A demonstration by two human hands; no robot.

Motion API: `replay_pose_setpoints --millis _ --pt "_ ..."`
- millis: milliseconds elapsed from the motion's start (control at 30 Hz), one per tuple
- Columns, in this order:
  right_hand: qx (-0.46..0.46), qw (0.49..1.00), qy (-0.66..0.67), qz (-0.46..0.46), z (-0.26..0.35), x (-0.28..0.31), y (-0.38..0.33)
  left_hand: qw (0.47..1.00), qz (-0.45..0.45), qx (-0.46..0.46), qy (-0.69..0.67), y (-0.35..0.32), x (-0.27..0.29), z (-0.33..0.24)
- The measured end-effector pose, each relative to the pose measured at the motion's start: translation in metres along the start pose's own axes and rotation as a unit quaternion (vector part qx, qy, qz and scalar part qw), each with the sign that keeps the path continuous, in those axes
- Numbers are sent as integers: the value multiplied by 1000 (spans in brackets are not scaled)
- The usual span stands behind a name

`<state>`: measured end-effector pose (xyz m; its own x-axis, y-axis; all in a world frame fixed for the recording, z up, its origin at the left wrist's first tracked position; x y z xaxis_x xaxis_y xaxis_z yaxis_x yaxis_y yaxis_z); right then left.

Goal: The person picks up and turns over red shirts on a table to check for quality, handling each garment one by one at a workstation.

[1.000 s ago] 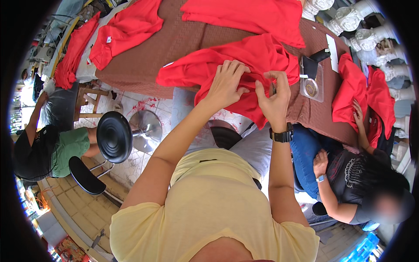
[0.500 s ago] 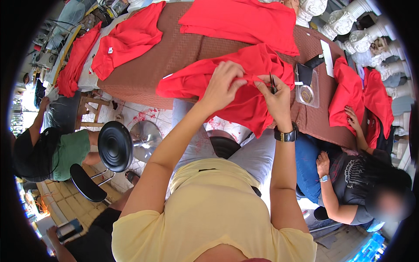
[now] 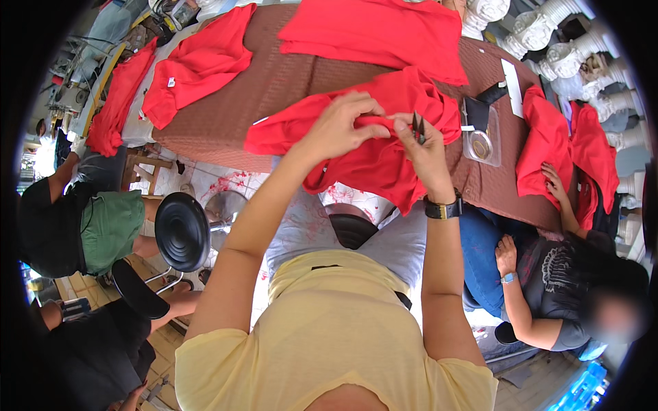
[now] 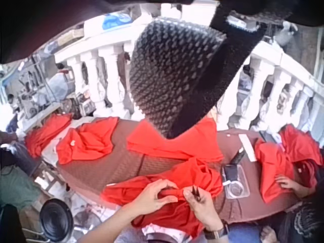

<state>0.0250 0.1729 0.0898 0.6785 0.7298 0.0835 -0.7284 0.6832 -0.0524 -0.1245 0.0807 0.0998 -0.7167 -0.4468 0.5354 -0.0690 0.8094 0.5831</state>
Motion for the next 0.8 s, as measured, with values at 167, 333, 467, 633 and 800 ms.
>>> replay_pose_setpoints --millis 167,333,467,633,800 --pt "61 987 -72 -132 -11 9 -24 946 -321 34 34 30 124 70" --pt "-12 978 -52 -199 -57 56 -39 823 -495 218 -172 9 251 191" --pt "-55 953 -146 -258 -83 87 -54 843 -315 207 385 39 167 132" --pt "-58 922 -225 -309 -80 72 -58 961 -23 -13 274 22 -37 43" --pt "-40 936 -260 -233 -101 58 -61 982 -28 115 147 17 -26 101"
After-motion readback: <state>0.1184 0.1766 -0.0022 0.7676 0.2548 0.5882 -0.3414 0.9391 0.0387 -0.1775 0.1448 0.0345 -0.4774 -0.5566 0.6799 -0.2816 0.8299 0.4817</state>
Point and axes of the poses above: each hand's wrist, its own y-axis towards the middle knuckle, its own x-axis out of the back of the hand, z = x × y, the point moved 5 cm from there along y, towards the middle knuckle, and after that the axes turned 8 degrees about -x, right-handed, at the moved point
